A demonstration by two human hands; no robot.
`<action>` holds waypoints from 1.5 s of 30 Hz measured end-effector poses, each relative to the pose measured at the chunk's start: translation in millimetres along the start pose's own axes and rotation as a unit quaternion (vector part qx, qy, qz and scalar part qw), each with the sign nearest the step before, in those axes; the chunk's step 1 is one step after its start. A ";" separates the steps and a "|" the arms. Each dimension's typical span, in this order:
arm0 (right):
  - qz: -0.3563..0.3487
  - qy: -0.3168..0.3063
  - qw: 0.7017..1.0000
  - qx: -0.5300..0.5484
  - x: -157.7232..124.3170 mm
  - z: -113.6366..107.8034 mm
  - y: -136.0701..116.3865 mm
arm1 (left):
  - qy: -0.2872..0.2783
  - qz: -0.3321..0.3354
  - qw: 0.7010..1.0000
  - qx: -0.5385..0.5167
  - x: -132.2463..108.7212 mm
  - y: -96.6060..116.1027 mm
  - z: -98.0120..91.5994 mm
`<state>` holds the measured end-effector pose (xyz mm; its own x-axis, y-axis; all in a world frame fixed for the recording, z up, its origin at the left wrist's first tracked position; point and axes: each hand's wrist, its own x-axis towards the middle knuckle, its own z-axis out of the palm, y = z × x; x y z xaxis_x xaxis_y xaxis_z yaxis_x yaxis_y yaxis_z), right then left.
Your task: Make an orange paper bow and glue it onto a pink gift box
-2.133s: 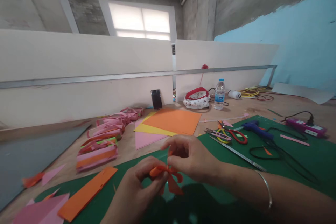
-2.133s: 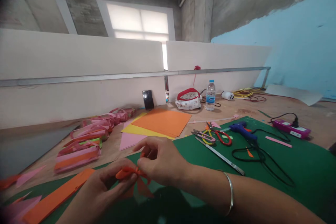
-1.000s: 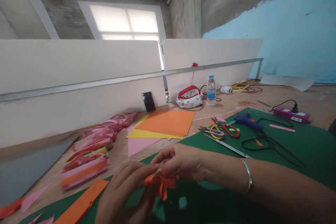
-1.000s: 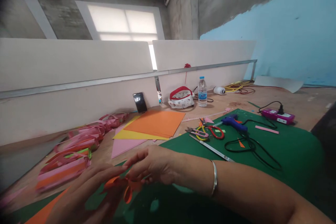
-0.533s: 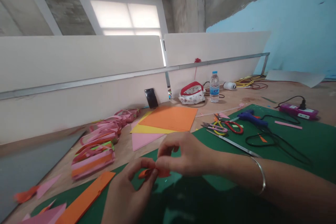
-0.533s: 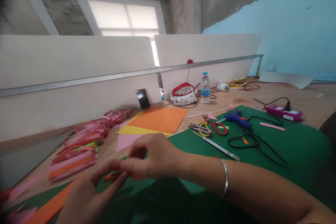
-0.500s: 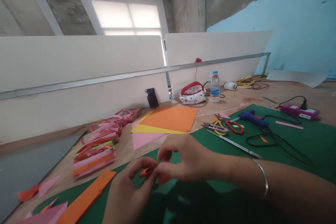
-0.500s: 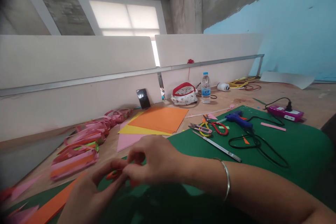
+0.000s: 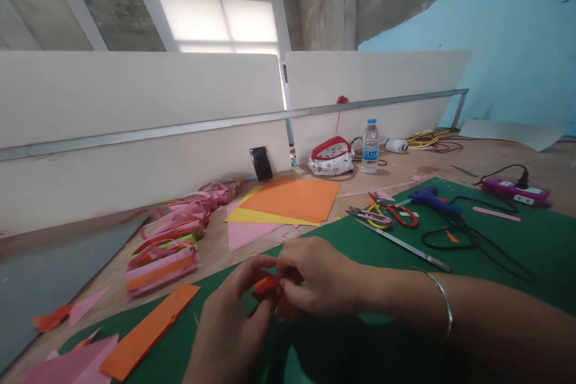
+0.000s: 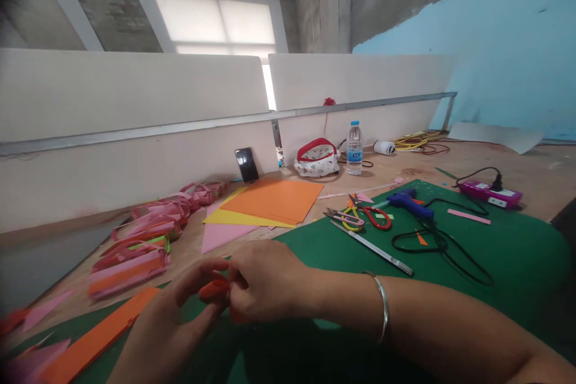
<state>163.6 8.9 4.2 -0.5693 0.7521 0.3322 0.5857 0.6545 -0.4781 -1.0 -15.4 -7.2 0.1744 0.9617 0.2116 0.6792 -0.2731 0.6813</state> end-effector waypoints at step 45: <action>0.234 -0.077 0.865 0.438 0.8 26.8 4.3 | -0.018 -0.141 0.958 -0.248 4.0 -7.2 -7.8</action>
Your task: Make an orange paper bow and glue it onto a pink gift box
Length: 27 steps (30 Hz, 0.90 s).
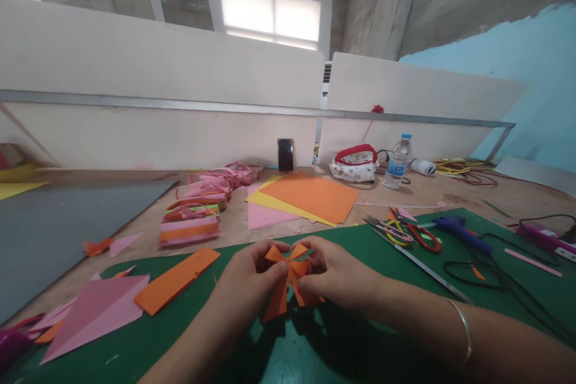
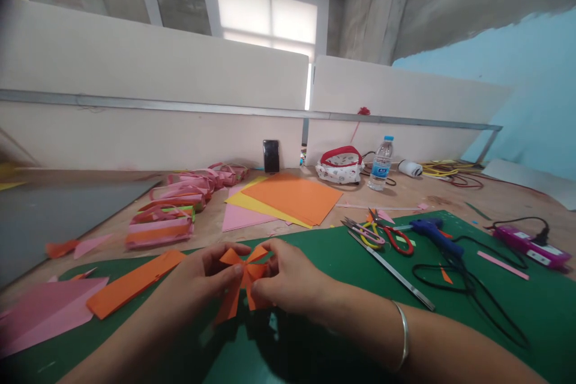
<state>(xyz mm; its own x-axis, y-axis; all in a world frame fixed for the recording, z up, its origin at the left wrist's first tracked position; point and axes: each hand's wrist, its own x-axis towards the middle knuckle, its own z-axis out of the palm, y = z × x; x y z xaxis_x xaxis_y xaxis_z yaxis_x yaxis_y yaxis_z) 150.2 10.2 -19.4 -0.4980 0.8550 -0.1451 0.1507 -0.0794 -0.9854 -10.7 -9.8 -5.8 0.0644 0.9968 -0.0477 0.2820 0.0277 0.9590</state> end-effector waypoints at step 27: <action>-0.422 0.184 0.652 -0.603 -4.0 8.8 14.8 | -0.041 -0.018 0.999 0.018 8.3 -3.9 -1.8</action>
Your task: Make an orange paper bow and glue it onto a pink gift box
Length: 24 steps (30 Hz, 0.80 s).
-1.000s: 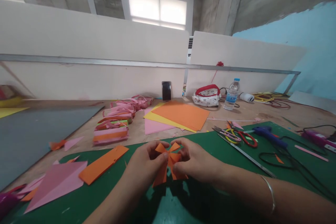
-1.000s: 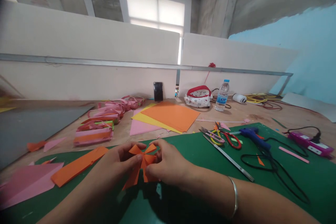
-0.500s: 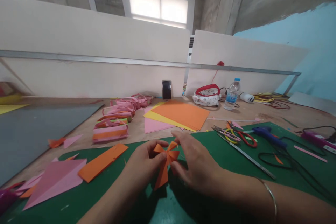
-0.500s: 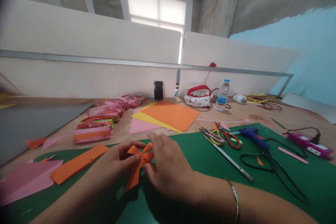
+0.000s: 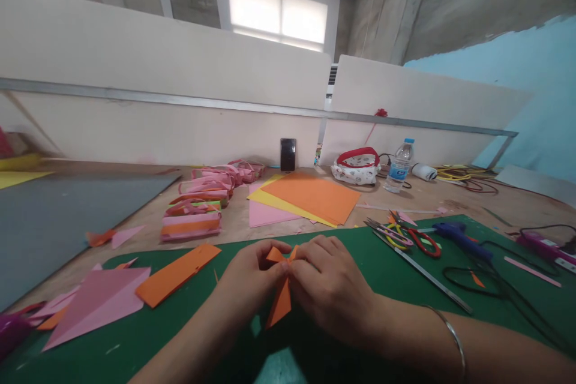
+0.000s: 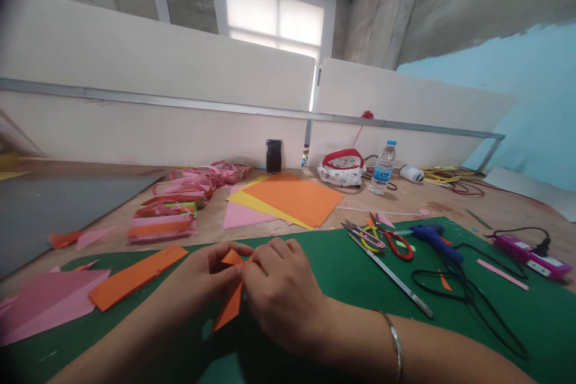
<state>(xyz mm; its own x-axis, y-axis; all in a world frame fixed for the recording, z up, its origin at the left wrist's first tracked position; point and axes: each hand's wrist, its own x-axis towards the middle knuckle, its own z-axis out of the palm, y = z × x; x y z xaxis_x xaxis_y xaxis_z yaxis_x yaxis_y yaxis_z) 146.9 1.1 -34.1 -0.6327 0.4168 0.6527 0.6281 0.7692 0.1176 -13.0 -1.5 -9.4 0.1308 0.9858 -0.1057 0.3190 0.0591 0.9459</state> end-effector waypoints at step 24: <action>-0.057 -0.030 0.996 0.065 13.4 -20.0 16.6 | 0.052 0.116 0.979 0.159 -8.2 1.6 8.2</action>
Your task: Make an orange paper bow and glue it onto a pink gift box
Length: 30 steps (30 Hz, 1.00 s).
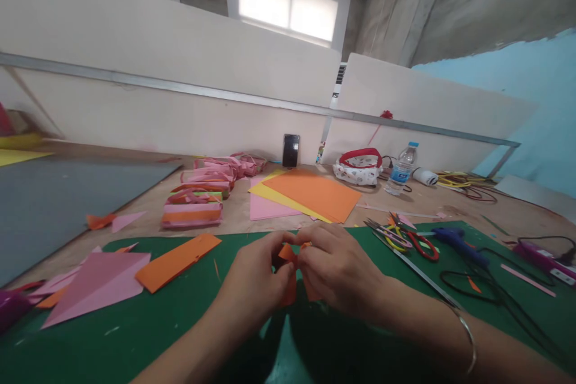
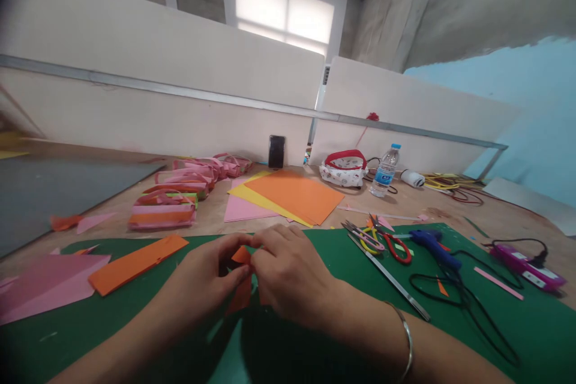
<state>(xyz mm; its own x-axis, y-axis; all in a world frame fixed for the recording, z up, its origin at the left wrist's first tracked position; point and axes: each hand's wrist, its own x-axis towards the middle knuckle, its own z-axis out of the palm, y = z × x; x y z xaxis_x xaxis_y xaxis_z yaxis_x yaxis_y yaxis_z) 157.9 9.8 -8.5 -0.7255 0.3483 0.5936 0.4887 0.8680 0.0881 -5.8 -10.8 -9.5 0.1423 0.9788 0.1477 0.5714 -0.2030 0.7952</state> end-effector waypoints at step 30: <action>0.090 -0.036 0.991 0.088 -5.3 2.6 -4.7 | -0.079 -0.071 0.985 -0.138 1.0 -7.6 6.9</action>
<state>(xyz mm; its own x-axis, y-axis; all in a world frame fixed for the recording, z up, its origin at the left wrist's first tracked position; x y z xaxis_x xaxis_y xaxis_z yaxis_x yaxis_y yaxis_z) 158.3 4.8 -14.1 -0.6697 0.5220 0.5282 0.5263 0.8354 -0.1583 -4.5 -8.5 -19.5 0.2130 0.9757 -0.0515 0.3565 -0.0285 0.9339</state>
